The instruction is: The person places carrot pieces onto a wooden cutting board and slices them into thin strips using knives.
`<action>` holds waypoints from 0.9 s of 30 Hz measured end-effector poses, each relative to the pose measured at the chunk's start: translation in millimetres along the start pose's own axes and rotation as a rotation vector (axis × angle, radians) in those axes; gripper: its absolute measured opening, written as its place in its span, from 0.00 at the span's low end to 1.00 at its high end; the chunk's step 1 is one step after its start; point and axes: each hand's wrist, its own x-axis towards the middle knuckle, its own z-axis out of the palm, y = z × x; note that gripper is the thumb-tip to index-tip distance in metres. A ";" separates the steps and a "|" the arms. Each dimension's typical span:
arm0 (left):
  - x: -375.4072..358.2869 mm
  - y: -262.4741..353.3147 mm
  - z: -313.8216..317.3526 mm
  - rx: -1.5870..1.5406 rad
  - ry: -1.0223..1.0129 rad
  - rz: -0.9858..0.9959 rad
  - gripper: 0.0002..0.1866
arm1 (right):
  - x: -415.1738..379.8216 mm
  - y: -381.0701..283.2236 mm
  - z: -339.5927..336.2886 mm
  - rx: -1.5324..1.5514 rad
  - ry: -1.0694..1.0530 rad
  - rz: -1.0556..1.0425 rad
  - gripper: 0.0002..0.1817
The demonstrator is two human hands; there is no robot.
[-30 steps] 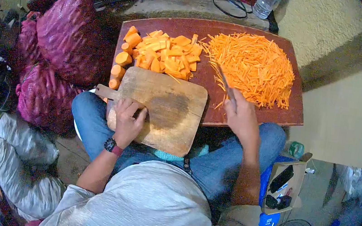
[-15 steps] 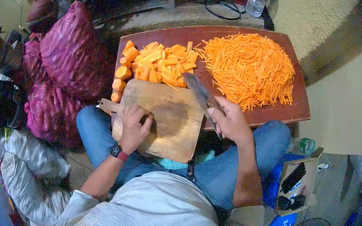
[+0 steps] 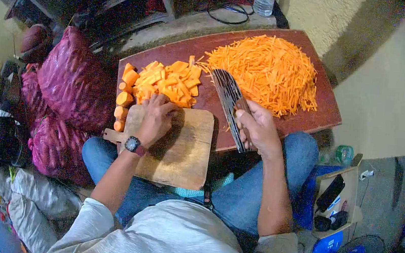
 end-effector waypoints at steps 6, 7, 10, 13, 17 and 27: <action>7.4 18.3 8.6 0.041 -0.011 0.021 0.09 | 11.5 6.8 -2.1 -0.077 0.139 -0.166 0.09; 10.4 25.2 12.2 -0.014 0.010 0.028 0.11 | 11.4 4.1 -0.1 -0.075 0.142 -0.167 0.09; 28.9 43.4 34.9 -0.240 0.070 0.001 0.11 | 11.3 1.0 0.2 -0.029 0.214 -0.158 0.09; 55.8 52.7 60.8 -0.515 0.129 -0.041 0.12 | 14.8 10.1 -9.2 -0.078 0.200 -0.111 0.13; 80.3 72.9 59.2 -0.901 0.147 -0.379 0.08 | 7.8 20.8 -2.0 -0.713 0.289 -0.457 0.26; 122.0 75.5 45.9 -0.065 0.073 0.129 0.33 | 1.6 30.7 9.8 -1.338 0.170 -0.712 0.28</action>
